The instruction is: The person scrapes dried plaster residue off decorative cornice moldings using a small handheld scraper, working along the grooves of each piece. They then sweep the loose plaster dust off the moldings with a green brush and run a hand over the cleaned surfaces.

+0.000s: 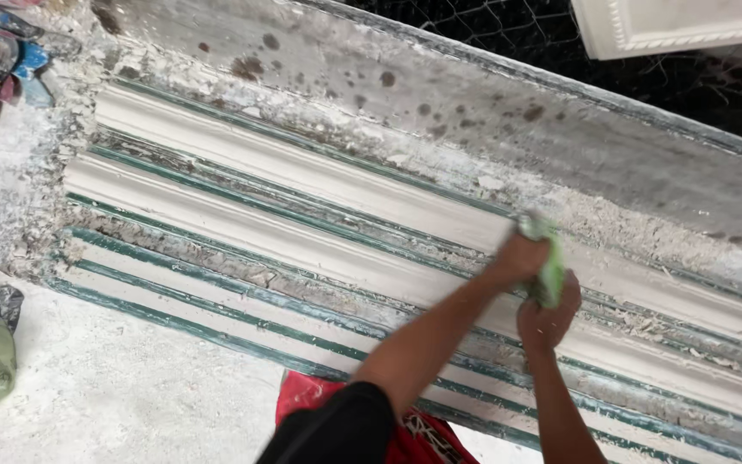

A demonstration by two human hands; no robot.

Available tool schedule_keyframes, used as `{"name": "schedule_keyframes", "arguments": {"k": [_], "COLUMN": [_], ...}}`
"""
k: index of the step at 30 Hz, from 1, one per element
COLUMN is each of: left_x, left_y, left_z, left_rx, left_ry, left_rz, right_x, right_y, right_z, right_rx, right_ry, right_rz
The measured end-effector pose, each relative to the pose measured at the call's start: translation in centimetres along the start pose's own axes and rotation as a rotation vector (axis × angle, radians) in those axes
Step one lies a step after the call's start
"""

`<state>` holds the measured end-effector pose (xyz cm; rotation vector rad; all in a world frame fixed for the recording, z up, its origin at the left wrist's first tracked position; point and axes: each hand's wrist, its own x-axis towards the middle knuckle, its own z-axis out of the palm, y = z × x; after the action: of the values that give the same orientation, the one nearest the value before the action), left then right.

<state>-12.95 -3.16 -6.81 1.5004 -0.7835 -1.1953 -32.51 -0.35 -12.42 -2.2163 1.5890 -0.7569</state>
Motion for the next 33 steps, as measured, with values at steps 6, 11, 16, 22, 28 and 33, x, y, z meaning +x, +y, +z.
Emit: {"name": "schedule_keyframes", "arguments": {"k": [6, 11, 16, 22, 28, 33], "left_x": [-2.0, -13.8, -21.8, -18.6, -19.3, -27.3], "left_y": [-0.3, 1.5, 4.1, -2.5, -5.3, -3.3], "left_z": [-10.1, -39.2, -43.2, -19.3, -36.3, -66.5], "left_rx": [-0.258, 0.458, 0.928, 0.675, 0.109, 0.535], "left_ry": [-0.077, 0.447, 0.403, 0.038, 0.208, 0.814], "left_rz": [0.084, 0.224, -0.327, 0.091, 0.048, -0.127], "right_x": [-2.0, -6.7, -9.0, -8.4, -11.2, -17.3], "right_y": [0.9, -2.5, -7.4, -13.9, -16.7, -22.0], "right_z": [-6.4, -7.6, -2.8, 6.3, 4.5, 3.9], "right_rx": [-0.058, 0.141, 0.098, 0.176, 0.190, 0.142], "right_ry": [0.060, -0.237, -0.364, -0.352, -0.255, -0.263], "right_rz": [-0.133, 0.593, 0.192, -0.307, -0.085, 0.287]}}
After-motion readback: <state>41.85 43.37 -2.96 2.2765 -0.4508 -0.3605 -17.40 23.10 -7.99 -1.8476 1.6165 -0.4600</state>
